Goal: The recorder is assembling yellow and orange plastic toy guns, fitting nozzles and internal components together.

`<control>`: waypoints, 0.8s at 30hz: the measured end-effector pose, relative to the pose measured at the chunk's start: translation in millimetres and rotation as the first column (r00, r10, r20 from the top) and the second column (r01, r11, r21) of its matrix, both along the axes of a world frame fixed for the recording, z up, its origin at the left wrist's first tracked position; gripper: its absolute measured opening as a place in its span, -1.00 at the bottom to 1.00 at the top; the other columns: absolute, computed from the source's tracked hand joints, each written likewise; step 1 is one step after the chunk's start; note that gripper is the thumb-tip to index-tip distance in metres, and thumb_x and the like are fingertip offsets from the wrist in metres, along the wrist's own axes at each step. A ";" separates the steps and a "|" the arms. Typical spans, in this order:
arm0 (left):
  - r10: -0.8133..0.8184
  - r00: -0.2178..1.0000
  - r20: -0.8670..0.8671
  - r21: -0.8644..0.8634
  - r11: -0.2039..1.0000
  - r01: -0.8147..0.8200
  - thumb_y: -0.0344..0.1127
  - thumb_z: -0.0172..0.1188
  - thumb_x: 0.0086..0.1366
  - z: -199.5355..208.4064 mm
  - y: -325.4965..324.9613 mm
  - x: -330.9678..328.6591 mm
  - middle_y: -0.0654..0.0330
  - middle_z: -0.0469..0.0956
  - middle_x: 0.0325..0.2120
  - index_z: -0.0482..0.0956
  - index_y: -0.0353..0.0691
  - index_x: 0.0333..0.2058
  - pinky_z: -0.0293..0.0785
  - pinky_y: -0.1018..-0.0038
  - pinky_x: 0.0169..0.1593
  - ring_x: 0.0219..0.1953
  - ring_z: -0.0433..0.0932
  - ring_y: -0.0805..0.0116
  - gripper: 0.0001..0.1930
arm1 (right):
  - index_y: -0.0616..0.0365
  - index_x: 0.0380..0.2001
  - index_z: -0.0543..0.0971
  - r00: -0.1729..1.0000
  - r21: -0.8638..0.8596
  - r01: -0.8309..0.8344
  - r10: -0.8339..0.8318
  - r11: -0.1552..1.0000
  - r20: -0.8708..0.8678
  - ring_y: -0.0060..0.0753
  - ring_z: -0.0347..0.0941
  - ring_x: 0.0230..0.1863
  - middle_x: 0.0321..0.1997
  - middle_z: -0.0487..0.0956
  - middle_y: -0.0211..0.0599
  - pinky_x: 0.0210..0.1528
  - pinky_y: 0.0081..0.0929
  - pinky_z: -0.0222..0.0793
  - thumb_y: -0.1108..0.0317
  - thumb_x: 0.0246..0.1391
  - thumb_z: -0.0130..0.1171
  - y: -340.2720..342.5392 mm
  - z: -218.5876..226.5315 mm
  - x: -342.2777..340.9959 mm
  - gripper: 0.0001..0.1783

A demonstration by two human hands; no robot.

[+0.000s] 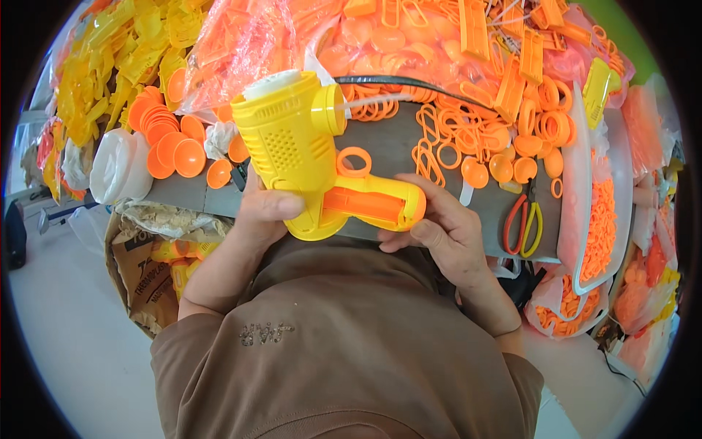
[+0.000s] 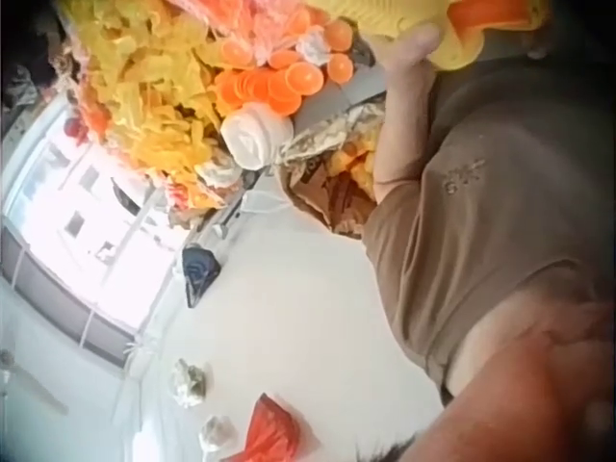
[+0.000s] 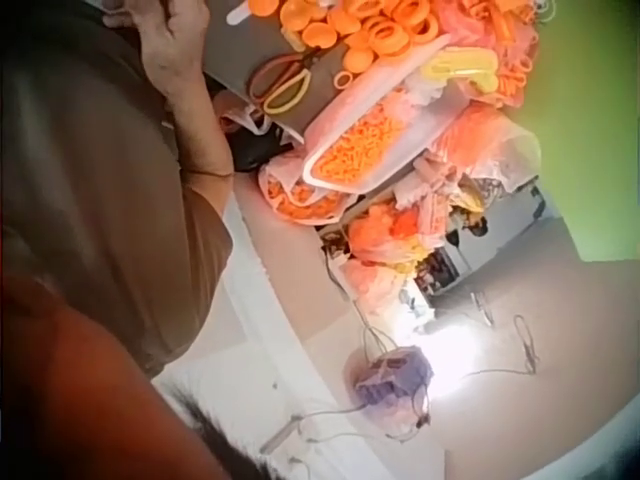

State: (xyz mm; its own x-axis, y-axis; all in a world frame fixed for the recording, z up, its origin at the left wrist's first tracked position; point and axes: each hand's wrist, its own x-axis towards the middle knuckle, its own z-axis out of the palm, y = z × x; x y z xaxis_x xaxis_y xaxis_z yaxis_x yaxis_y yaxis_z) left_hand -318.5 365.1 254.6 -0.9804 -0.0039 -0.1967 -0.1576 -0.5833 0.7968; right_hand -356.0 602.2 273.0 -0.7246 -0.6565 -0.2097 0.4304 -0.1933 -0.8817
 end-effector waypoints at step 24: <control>0.000 0.997 0.081 -0.050 0.999 0.004 -0.25 0.31 -0.21 -10.1 -3.4 17.1 -0.05 0.50 -0.25 0.26 -0.36 0.02 0.57 0.28 -0.21 -0.29 0.57 0.13 -0.24 | 0.10 -0.33 0.45 0.122 0.525 0.568 0.566 0.634 -0.815 -0.25 0.42 -0.39 -0.39 0.31 -0.25 -0.47 -0.35 0.36 0.42 -0.04 0.14 -71.3 -35.8 -86.2 -0.84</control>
